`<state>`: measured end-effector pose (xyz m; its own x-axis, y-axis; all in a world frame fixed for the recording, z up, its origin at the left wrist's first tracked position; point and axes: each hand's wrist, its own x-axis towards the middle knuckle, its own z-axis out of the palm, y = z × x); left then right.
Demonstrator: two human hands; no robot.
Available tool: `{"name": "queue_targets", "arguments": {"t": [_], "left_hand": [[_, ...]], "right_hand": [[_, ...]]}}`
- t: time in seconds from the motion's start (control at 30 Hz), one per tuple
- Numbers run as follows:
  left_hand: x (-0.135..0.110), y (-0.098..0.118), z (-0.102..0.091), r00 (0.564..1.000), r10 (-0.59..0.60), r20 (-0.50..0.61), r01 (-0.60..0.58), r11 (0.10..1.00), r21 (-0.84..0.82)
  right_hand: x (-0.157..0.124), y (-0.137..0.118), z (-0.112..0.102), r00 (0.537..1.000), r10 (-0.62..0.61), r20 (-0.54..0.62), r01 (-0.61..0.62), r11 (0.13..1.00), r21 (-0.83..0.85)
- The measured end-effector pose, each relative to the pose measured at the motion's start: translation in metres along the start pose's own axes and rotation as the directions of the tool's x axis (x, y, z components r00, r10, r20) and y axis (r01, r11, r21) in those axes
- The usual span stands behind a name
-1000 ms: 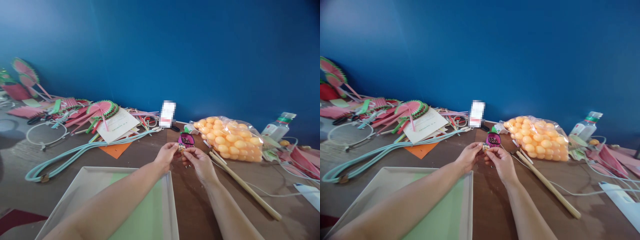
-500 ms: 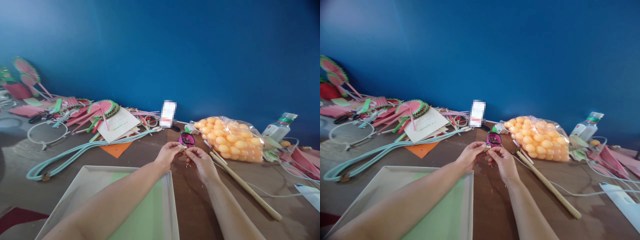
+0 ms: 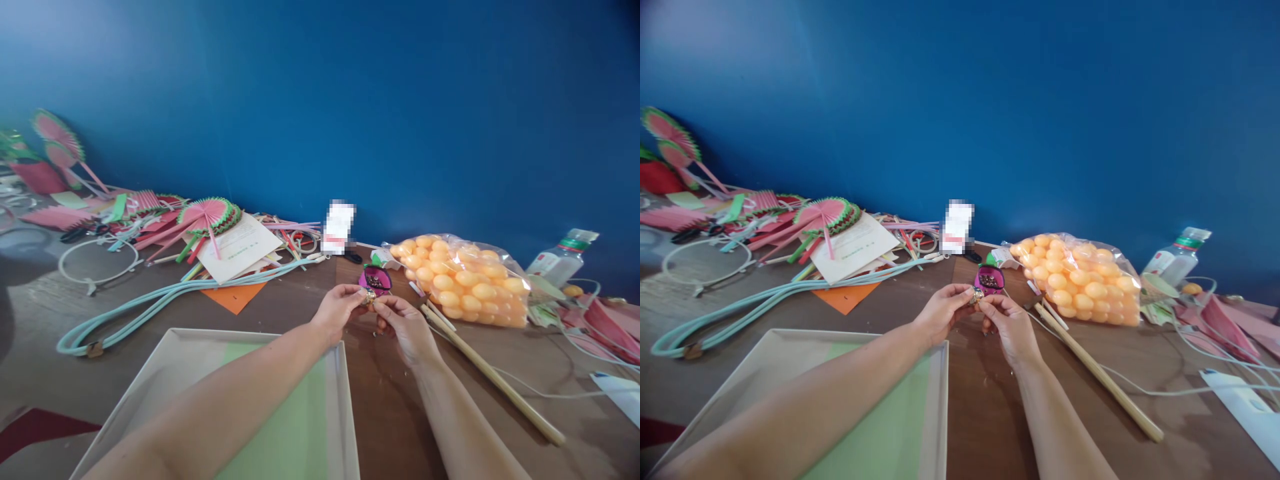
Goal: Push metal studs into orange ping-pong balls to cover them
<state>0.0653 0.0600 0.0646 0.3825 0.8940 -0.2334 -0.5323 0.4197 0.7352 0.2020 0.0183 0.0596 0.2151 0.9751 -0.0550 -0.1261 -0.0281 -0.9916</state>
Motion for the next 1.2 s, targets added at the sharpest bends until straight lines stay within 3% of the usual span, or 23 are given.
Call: {"name": "queue_targets", "arguments": {"t": [1.2], "left_hand": [[0.0, -0.0006, -0.0009, 1.0, 0.006, 0.013, -0.006, 1.0, 0.018]], "right_hand": [[-0.0018, -0.0051, 0.0009, 0.996, 0.085, 0.039, -0.089, 0.99, 0.112]]}}
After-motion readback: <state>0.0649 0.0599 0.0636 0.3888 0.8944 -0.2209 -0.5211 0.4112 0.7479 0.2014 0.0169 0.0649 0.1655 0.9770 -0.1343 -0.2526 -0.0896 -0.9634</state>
